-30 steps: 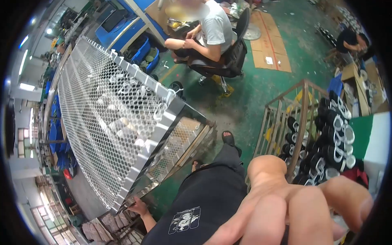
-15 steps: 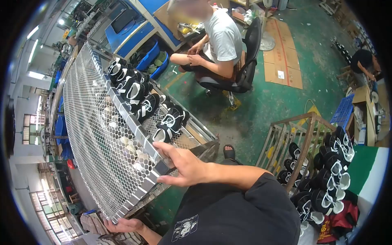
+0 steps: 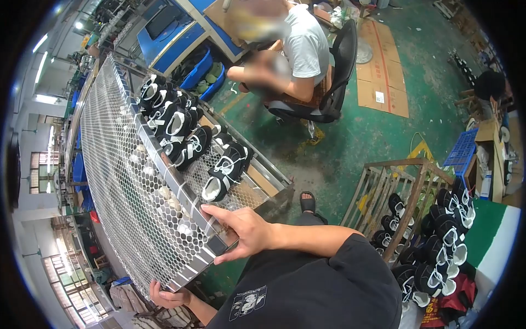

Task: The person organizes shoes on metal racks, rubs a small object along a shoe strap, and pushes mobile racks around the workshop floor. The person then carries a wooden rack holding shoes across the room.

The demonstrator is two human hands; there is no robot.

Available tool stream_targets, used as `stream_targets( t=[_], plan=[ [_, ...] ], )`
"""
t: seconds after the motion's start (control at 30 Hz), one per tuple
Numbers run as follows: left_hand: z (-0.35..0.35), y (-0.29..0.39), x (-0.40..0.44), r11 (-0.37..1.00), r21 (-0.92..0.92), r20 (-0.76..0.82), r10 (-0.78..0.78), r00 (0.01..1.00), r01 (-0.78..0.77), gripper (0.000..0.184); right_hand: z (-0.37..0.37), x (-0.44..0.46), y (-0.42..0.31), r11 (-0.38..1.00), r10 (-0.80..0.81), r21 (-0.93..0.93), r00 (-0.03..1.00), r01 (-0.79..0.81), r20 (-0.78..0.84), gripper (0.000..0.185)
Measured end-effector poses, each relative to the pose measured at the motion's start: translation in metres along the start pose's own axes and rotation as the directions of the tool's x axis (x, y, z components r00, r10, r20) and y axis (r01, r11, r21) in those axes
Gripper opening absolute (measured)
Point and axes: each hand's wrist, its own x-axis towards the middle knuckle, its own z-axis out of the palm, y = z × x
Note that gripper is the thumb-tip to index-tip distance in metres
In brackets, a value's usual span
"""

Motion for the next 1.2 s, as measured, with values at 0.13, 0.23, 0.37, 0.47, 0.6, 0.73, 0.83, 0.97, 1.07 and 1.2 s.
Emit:
stream_targets(
  t=[0.13, 0.23, 0.37, 0.47, 0.6, 0.73, 0.83, 0.97, 1.07, 1.2],
  plan=[
    [0.005, 0.000, -0.001, 1.000, -0.029, -0.032, 0.002, 0.999, -0.003, 0.037, 0.004, 0.000, 0.009, 0.997, -0.072, 0.005, 0.997, 0.072, -0.036, 0.109],
    [0.007, -0.004, -0.003, 0.999, -0.042, -0.052, 0.031, 0.998, -0.033, 0.036, 0.002, -0.001, 0.007, 0.999, -0.039, 0.007, 0.999, 0.039, 0.011, 0.110],
    [0.009, -0.002, -0.002, 0.999, 0.004, -0.071, 0.040, 0.997, -0.040, 0.036, 0.005, -0.003, 0.012, 0.998, -0.057, -0.001, 0.998, 0.057, 0.008, 0.110],
    [0.010, -0.004, -0.002, 0.999, 0.000, -0.093, 0.034, 0.995, -0.034, 0.037, 0.003, -0.004, 0.013, 0.998, -0.057, -0.019, 0.998, 0.058, 0.029, 0.110],
    [0.010, 0.000, -0.004, 1.000, -0.012, -0.059, -0.017, 0.998, 0.016, 0.035, -0.002, -0.010, 0.017, 1.000, -0.001, -0.005, 0.995, 0.002, 0.098, 0.108],
    [0.005, -0.022, -0.018, 0.991, 0.087, -0.020, 0.106, 0.994, -0.104, 0.040, -0.014, -0.031, 0.035, 0.990, 0.129, -0.085, 0.972, -0.114, 0.197, 0.088],
    [0.006, -0.019, -0.001, 0.980, 0.085, -0.028, 0.183, 0.983, -0.180, 0.038, -0.002, -0.038, 0.054, 0.994, 0.023, -0.113, 0.997, -0.014, 0.075, 0.070],
    [0.007, -0.147, -0.040, 0.803, -0.319, 0.340, 0.593, 0.729, -0.504, 0.034, 0.001, -0.038, 0.043, 0.978, 0.206, -0.051, 0.973, -0.202, 0.104, 0.049],
    [0.016, -0.097, -0.063, 0.982, 0.051, 0.047, 0.177, 0.983, -0.180, 0.034, -0.003, -0.039, 0.048, 0.983, 0.184, -0.042, 0.972, -0.180, 0.143, 0.042],
    [-0.003, -0.186, -0.075, 0.875, -0.365, 0.492, 0.471, 0.732, -0.318, 0.043, 0.004, -0.044, 0.058, 0.983, 0.183, -0.003, 0.975, -0.184, 0.124, 0.041]
  ],
)
